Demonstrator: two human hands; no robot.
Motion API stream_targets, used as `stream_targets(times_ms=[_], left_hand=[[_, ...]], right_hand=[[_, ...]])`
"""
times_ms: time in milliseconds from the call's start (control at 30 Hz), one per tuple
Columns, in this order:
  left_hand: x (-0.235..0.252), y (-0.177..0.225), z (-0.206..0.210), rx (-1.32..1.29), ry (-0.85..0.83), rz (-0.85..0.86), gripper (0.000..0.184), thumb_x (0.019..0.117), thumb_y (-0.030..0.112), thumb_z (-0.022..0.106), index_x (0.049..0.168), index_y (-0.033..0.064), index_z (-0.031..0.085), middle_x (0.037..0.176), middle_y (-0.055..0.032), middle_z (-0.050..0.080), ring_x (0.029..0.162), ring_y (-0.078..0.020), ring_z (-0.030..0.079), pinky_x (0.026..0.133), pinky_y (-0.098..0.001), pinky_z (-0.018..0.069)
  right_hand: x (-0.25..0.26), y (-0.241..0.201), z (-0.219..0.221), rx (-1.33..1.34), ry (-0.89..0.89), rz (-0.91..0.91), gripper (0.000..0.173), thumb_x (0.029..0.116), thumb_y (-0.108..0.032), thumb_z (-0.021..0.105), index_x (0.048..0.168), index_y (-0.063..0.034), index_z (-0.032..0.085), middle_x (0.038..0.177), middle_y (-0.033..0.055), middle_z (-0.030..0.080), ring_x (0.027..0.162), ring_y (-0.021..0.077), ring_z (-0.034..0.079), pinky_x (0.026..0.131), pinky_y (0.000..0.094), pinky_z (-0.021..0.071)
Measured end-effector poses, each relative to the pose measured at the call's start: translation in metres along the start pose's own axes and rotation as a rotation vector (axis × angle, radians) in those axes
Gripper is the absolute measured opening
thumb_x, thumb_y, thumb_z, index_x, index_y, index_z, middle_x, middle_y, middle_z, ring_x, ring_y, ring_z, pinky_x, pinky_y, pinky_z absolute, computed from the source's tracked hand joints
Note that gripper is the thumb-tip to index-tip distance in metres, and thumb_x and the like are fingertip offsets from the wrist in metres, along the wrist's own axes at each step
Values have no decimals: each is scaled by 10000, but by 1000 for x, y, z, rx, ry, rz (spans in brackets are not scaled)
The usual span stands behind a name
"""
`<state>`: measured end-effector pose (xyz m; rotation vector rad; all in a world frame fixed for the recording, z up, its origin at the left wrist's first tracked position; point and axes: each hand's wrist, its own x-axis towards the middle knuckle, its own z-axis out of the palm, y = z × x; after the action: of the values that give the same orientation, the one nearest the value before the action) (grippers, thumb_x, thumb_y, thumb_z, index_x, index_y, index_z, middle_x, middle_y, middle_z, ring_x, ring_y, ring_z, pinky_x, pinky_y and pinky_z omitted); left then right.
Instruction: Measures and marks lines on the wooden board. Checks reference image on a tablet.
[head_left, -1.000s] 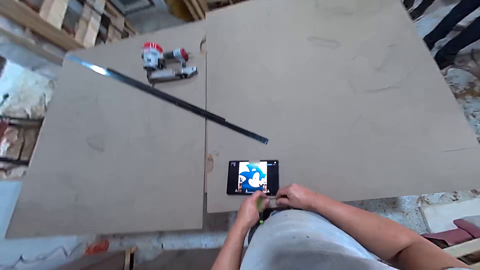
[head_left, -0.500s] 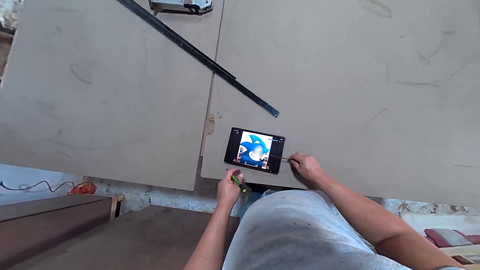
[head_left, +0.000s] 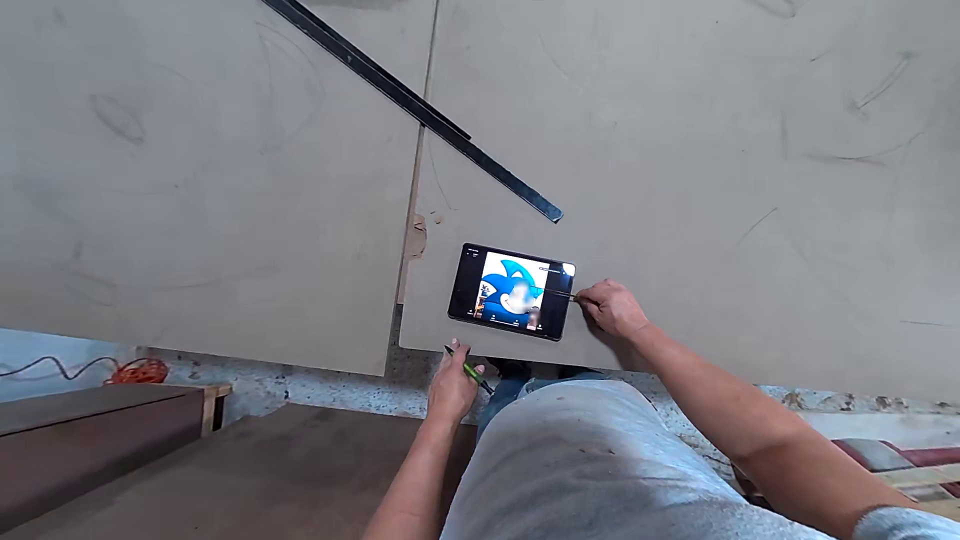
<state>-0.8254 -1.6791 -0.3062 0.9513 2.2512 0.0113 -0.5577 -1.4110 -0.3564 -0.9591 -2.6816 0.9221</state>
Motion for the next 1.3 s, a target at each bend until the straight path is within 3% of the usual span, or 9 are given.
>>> stream_targets(times_ms=[167,433,833,933,1300], left_hand=[[3,-6,-2,6,-38,-3,547,1015,378,652,1503,172,512,1690,-19,307,1407,-289,522,1103,-538,480],[3,-9,-1,18,-67,15,547,1012,360,659,1501,168,507,1699,-28,281,1458,-268,463,1135,-510,457],[3,-14,-1,24,-73,34,561,1009,358,667,1511,172,500,1701,-15,278,1441,-279,484,1122,-542,462],[3,-12,-3,17,-69,44,560,1000,324,686,1505,159,508,1689,-49,304,1418,-308,507,1098,-566,481],[4,-12,-1,10,-58,41,570,994,323,698,1506,163,505,1693,-46,294,1455,-295,465,1120,-564,460]], right_hand=[[2,1,0,4,-4,28,276,1056,-340,538,1124,-224,780,1048,3,756,1089,192,677,987,402,532],[6,2,6,-60,-12,-30,273,1043,-297,530,1138,-232,777,1008,6,752,1053,203,677,957,400,535],[9,-4,9,-54,12,10,252,1028,-264,545,1101,-209,780,1044,1,765,1070,211,685,955,416,541],[9,-6,8,-42,6,17,255,1029,-266,549,1116,-206,781,1044,17,765,1078,232,687,948,449,545],[9,-3,9,-44,8,11,268,1038,-278,533,1115,-217,781,1040,7,765,1073,224,684,943,436,541]])
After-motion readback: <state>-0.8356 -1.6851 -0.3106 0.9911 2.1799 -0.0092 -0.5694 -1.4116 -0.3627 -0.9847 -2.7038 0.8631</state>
